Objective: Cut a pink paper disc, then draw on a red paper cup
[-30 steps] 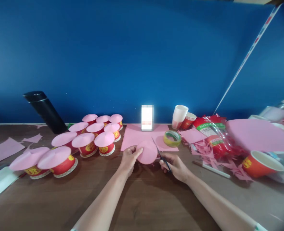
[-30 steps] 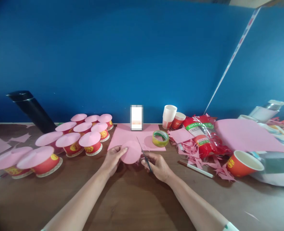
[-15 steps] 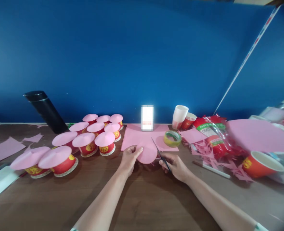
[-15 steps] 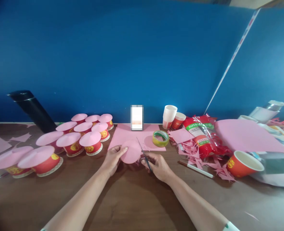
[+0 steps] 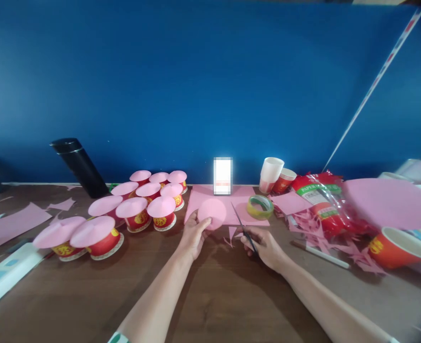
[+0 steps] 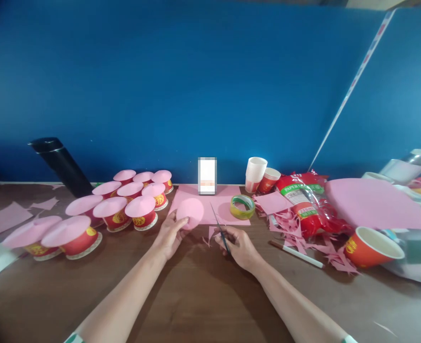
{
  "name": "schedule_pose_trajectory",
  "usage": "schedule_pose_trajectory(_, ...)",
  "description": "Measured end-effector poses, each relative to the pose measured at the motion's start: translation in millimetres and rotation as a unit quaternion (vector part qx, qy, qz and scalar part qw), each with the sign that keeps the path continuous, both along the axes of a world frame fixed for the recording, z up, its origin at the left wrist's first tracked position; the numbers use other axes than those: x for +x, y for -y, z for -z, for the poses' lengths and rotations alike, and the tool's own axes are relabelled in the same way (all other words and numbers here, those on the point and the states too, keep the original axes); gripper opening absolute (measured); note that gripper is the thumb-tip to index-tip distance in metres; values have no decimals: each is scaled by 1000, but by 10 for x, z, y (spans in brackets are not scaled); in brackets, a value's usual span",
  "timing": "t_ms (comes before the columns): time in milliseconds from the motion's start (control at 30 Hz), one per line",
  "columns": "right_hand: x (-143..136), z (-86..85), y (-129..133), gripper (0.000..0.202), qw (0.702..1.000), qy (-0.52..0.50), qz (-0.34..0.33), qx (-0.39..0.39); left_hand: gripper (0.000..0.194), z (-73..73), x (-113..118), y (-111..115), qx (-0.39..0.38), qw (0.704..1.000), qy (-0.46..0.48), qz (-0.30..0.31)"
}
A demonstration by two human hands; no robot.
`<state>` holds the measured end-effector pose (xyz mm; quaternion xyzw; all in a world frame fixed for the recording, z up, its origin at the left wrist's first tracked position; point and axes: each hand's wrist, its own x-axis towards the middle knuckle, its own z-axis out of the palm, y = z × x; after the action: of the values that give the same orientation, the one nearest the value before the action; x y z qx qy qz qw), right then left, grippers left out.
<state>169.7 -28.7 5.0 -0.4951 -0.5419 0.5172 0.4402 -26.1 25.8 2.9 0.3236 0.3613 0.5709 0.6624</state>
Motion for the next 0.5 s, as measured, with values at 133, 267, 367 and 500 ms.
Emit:
schedule_pose_trajectory(133, -8, -13, 6, 45, 1000, -6, -4, 1, 30, 7, -3, 3, -9, 1000, 4, -2)
schedule_pose_trajectory(267, -17, -19, 9, 45, 1000, -16, 0, -1, 28, 18, -9, 0, 3, 999, 33, -7)
schedule_pose_trajectory(367, -17, -11, 4, 44, 1000, -21, 1, -2, 27, 11, -9, -1, 8, 999, 37, 5)
schedule_pose_trajectory(500, -12, 2, -4, 43, 1000, -18, -3, 3, 24, 4, -9, -4, 2, 999, 31, 8)
